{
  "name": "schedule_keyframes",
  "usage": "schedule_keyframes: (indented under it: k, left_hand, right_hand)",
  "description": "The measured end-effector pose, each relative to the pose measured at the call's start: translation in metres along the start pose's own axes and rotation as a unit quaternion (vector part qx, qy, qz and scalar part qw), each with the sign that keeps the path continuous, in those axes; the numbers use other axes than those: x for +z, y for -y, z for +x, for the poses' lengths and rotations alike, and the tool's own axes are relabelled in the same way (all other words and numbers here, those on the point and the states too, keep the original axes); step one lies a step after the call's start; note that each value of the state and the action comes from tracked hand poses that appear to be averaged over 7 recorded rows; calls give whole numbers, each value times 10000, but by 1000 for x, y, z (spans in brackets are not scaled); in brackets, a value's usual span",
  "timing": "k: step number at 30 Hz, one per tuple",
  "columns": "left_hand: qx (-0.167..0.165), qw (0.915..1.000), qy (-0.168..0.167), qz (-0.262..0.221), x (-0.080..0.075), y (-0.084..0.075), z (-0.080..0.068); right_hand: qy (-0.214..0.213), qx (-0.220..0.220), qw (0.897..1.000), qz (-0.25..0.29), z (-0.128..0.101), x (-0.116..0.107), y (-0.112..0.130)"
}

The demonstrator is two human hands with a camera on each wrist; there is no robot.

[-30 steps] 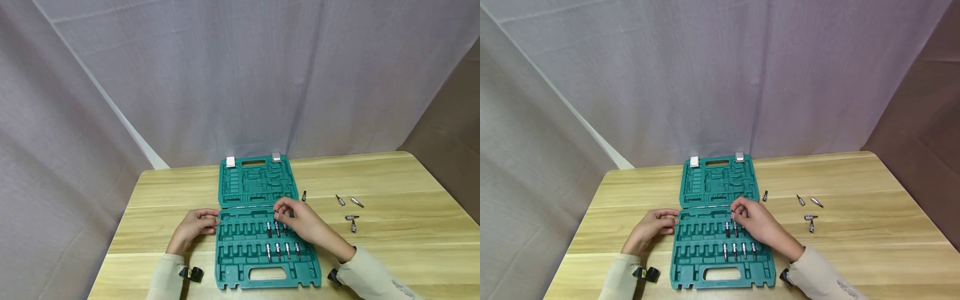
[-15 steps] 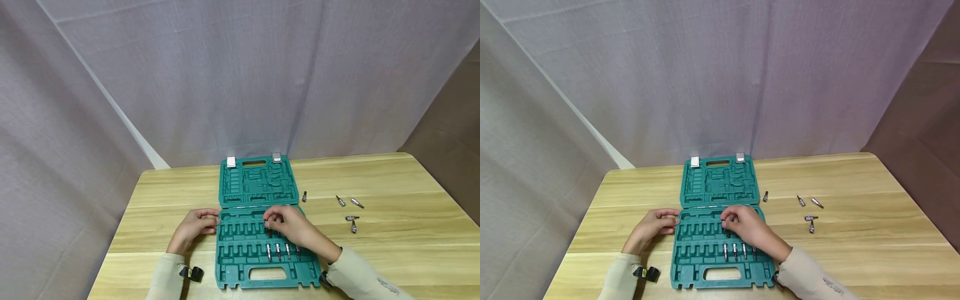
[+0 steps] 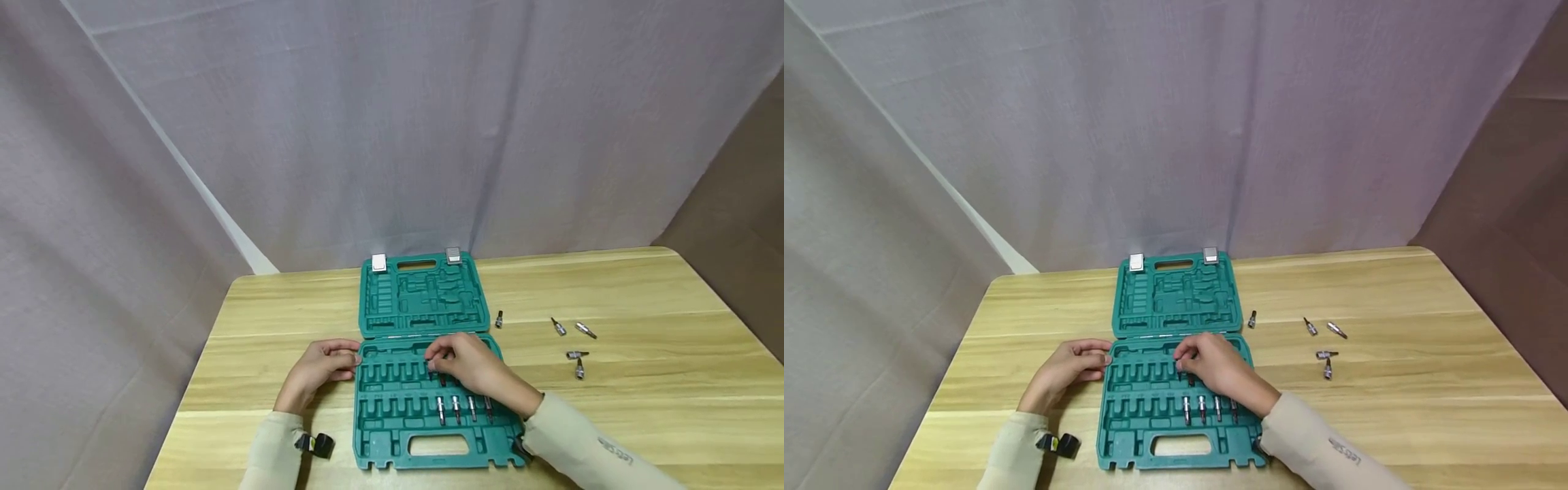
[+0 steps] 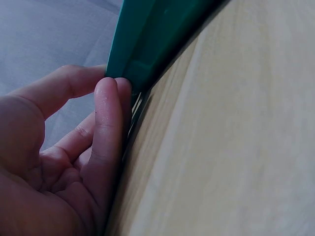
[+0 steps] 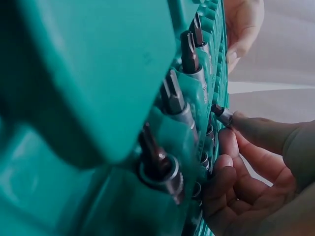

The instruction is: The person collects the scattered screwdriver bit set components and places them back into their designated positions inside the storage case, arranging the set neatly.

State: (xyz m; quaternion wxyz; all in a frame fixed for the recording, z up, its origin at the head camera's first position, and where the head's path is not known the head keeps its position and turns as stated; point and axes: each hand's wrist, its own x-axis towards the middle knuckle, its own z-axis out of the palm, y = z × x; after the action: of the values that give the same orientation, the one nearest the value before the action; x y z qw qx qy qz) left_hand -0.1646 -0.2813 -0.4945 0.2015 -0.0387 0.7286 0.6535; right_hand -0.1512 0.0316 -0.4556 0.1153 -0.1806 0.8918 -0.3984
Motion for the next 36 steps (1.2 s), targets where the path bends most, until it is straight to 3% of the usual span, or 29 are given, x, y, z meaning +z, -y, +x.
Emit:
schedule_keyframes:
  k: [14,27,36]
  left_hand:
    - [-40,10000,-19,-25,0,2,-1]
    - [2,10000,-22,6,0,0,-4]
    - [-28,10000,-7,-87,-1,0,-1]
  right_hand:
    - [87,-108,9997,-191,4,1,0]
    - [-25,231,9979,-607,6,7,9]
    - [245,232,9964,-783,11,3,12]
